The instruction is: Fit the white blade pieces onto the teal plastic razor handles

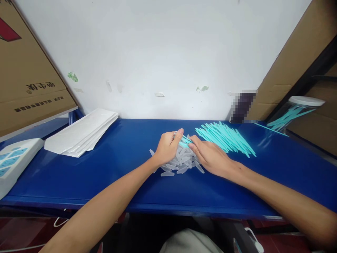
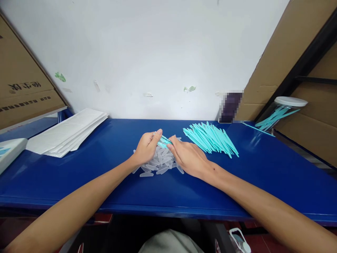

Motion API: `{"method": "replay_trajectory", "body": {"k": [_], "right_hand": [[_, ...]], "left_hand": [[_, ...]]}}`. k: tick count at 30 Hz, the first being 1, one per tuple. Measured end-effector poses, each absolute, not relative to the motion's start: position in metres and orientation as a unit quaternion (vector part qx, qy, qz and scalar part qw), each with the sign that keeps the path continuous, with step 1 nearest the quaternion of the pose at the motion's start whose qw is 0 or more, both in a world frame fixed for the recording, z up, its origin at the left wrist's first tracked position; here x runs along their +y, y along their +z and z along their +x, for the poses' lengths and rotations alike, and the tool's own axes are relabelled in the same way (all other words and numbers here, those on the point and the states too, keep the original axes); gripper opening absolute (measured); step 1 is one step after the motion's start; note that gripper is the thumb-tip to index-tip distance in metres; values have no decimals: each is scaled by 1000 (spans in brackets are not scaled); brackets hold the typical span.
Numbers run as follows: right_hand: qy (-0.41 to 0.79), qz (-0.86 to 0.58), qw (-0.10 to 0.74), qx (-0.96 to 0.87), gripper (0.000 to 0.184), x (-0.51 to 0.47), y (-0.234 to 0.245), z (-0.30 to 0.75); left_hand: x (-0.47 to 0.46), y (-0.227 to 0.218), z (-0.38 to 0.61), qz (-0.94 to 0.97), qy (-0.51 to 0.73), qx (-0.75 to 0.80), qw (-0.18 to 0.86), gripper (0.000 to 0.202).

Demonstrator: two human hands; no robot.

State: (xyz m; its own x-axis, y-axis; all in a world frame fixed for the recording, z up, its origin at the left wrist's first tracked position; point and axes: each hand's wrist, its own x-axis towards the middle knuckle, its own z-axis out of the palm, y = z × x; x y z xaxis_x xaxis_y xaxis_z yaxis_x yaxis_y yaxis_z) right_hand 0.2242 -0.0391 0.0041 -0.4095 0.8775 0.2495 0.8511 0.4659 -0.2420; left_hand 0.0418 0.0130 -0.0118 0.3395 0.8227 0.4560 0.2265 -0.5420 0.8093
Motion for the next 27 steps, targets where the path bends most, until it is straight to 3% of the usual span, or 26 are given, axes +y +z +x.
{"method": "replay_trajectory", "body": {"k": [5, 13, 18, 22, 27], "right_hand": [[32, -517, 181, -836, 36, -35, 7, 229], [131, -498, 216, -830, 41, -30, 18, 236], [123, -513, 263, -808, 47, -20, 19, 261], [139, -512, 271, -803, 48, -9, 14, 268], [143, -532, 382, -742, 48, -6, 15, 260]], "left_hand": [[13, -9, 43, 745, 477, 352, 306, 57], [16, -9, 44, 718, 508, 362, 308, 58], [41, -3, 6, 575, 654, 399, 286, 60], [53, -6, -10, 616, 606, 388, 321, 62], [47, -11, 3, 632, 586, 367, 350, 62]]}}
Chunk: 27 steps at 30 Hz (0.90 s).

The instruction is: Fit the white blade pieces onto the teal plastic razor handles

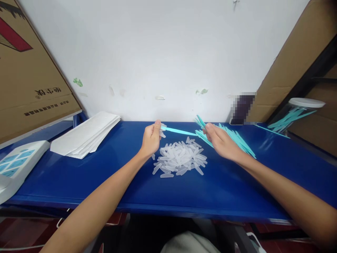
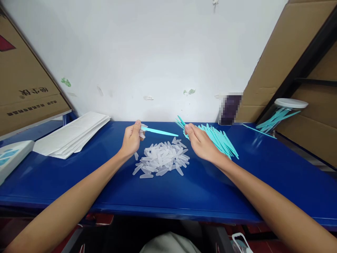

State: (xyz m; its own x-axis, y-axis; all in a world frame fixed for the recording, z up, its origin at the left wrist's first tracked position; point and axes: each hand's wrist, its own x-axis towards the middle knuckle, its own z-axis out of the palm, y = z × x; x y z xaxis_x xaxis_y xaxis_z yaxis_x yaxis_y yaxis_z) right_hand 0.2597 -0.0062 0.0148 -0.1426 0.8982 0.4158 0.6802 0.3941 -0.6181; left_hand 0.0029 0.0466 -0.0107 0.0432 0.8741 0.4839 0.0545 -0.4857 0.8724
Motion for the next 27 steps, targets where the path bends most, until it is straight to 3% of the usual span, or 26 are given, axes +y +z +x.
{"method": "replay_trajectory", "body": {"k": [3, 8, 13, 18, 21, 27], "right_hand": [[182, -526, 375, -741, 45, -10, 19, 252], [284, -432, 285, -807, 50, -18, 28, 246], [190, -499, 196, -823, 50, -5, 27, 283], [7, -683, 71, -727, 41, 25, 20, 334], [-11, -722, 28, -691, 37, 32, 17, 349], [-35, -758, 17, -651, 41, 32, 15, 351]], "left_hand": [[37, -14, 14, 641, 562, 371, 367, 62], [38, -15, 18, 652, 538, 356, 398, 59], [54, -3, -14, 615, 606, 407, 299, 60], [40, -6, -15, 842, 358, 379, 140, 53], [33, -10, -5, 897, 240, 364, 69, 50], [29, -7, 0, 906, 144, 397, -41, 54]]}}
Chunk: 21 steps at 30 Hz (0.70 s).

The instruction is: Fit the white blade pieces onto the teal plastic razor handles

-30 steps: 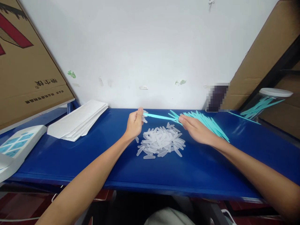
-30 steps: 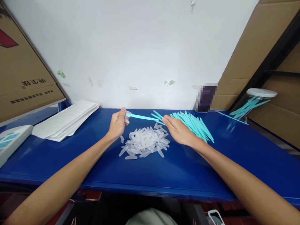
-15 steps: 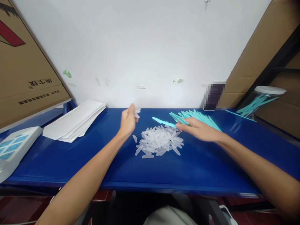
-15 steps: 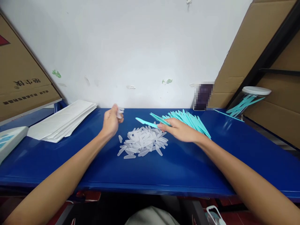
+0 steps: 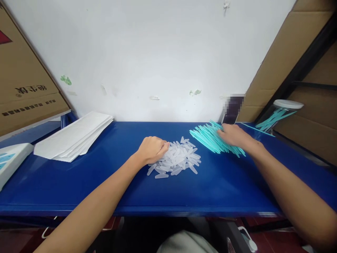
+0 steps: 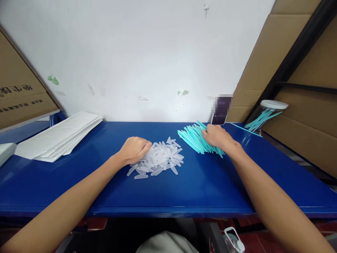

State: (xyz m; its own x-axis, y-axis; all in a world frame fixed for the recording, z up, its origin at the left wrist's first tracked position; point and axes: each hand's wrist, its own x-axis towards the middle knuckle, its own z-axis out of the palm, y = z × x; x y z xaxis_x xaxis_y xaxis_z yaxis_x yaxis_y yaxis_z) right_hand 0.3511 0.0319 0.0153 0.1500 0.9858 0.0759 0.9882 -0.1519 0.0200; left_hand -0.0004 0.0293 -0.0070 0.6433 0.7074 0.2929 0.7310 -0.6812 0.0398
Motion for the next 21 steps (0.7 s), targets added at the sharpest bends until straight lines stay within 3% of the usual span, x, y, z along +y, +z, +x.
{"method": "replay_trajectory", "body": {"k": [7, 13, 16, 21], "right_hand": [[-62, -778, 26, -624, 42, 31, 18, 341], [-74, -779, 42, -621, 46, 25, 19, 335], [-106, -734, 107, -662, 44, 23, 23, 334], [-78, -619, 295, -723, 36, 17, 25, 319]], "left_hand": [[28, -4, -4, -900, -167, -393, 83, 46], [33, -2, -14, -908, -213, -359, 30, 52], [36, -1, -21, -901, -220, -374, -1, 52], [60, -13, -39, -851, -269, -446, -68, 52]]}}
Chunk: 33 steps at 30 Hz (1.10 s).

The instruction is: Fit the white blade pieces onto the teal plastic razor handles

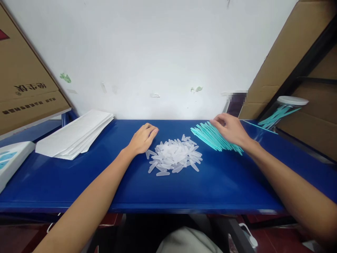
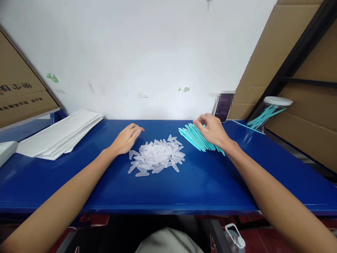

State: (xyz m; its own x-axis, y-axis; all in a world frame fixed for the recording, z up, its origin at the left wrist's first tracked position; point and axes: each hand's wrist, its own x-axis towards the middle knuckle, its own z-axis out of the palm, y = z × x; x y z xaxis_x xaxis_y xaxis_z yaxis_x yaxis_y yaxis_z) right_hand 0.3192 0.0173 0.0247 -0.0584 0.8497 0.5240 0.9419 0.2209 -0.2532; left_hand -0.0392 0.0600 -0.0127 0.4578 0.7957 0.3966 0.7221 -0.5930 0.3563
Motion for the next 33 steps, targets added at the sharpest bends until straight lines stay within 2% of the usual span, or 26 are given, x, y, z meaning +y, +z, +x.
{"method": "replay_trajectory", "body": {"k": [2, 5, 8, 10, 14, 17, 19, 23, 29, 33], "right_hand": [[-50, -597, 332, -728, 38, 14, 20, 308], [-25, -553, 317, -770, 36, 8, 8, 290], [9, -522, 296, -800, 30, 2, -4, 275], [32, -506, 317, -801, 29, -3, -9, 267], [86, -480, 346, -802, 37, -11, -15, 254], [123, -512, 274, -805, 54, -13, -21, 246], [133, -526, 211, -813, 65, -13, -26, 241], [124, -537, 144, -822, 76, -9, -33, 234], [125, -520, 167, -829, 65, 2, -32, 216], [139, -497, 214, -829, 60, 15, -33, 201]], "left_hand": [[74, -19, -48, 827, 278, 481, 84, 52], [84, -23, -56, 811, 282, 505, 88, 52], [70, -13, -48, 843, 252, 464, 100, 52], [48, -3, -35, 888, 193, 405, 106, 58], [0, 6, -2, 938, 86, 318, 110, 87], [-17, -4, 12, 940, 61, 321, 97, 111], [-19, -13, 16, 935, 59, 337, 93, 117], [-11, -23, 13, 920, 52, 375, 101, 117], [10, -22, -2, 905, 58, 406, 113, 105], [22, -19, -13, 900, 99, 410, 113, 83]]}}
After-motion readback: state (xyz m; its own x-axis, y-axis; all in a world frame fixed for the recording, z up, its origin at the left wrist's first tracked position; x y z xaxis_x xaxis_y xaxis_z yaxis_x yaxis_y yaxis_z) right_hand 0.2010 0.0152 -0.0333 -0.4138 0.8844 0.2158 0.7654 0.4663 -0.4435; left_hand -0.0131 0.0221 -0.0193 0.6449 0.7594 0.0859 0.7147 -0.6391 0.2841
